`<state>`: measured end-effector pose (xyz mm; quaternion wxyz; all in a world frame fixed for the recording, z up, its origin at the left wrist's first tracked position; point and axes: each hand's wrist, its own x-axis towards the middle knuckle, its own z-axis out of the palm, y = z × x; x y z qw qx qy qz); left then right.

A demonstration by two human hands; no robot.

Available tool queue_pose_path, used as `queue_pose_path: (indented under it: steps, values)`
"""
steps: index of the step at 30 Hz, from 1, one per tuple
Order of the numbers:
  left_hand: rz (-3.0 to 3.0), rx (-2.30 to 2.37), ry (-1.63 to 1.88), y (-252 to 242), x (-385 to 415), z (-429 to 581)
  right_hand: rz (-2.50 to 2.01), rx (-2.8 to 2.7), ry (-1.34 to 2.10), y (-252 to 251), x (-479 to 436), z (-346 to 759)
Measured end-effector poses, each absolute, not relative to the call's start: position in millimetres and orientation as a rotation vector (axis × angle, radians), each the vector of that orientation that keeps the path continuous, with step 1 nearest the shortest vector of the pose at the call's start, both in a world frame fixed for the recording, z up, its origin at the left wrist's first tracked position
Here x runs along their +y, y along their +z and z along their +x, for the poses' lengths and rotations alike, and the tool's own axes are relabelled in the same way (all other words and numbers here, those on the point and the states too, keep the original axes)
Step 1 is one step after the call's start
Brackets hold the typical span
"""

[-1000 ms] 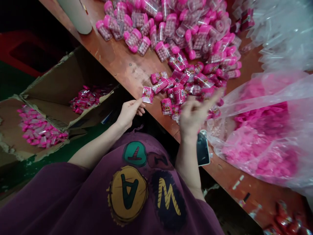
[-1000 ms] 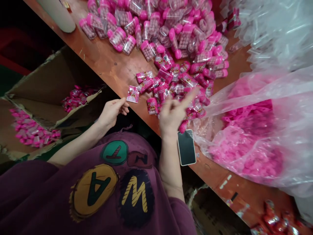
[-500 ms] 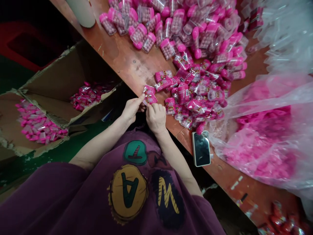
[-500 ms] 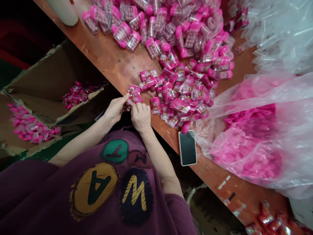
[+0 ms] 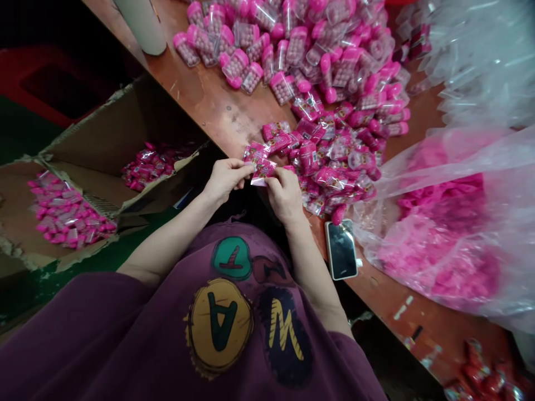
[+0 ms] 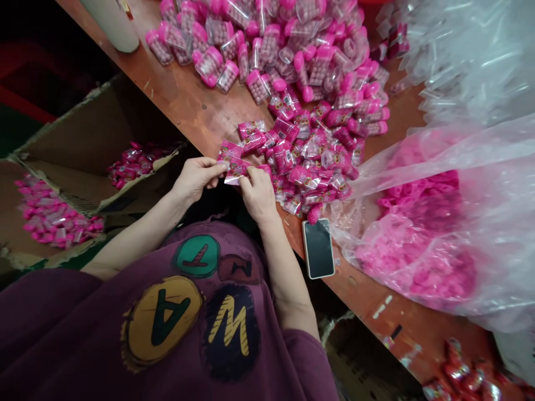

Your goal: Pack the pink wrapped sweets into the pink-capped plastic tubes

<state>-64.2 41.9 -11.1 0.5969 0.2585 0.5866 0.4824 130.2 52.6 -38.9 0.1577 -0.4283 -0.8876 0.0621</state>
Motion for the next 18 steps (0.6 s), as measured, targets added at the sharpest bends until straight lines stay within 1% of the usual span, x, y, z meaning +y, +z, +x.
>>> queue_pose_path:
  steps: [4, 7, 10, 13, 16, 18]
  values:
    - [0.556, 1.475, 1.150, -13, 55, -64, -1.341, -2.710, 0.056, -30, 51, 130]
    - [0.458, 1.387, 1.156, -8, 57, -68, -1.414, -2.740, 0.088, -20, 43, 129]
    - [0.393, 1.240, 1.164, 0, 54, -70, -1.517, -2.657, 0.196, -7, 38, 125]
    - [0.402, 1.148, 1.164, 6, 47, -66, -1.529, -2.282, 0.467, 2, 40, 117]
    - [0.428, 1.098, 1.150, 6, 41, -58, -1.348, -1.706, 0.931, 1, 51, 104]
    - [0.471, 1.097, 1.115, 6, 39, -55, -1.224, -1.428, 1.176, -3, 59, 96]
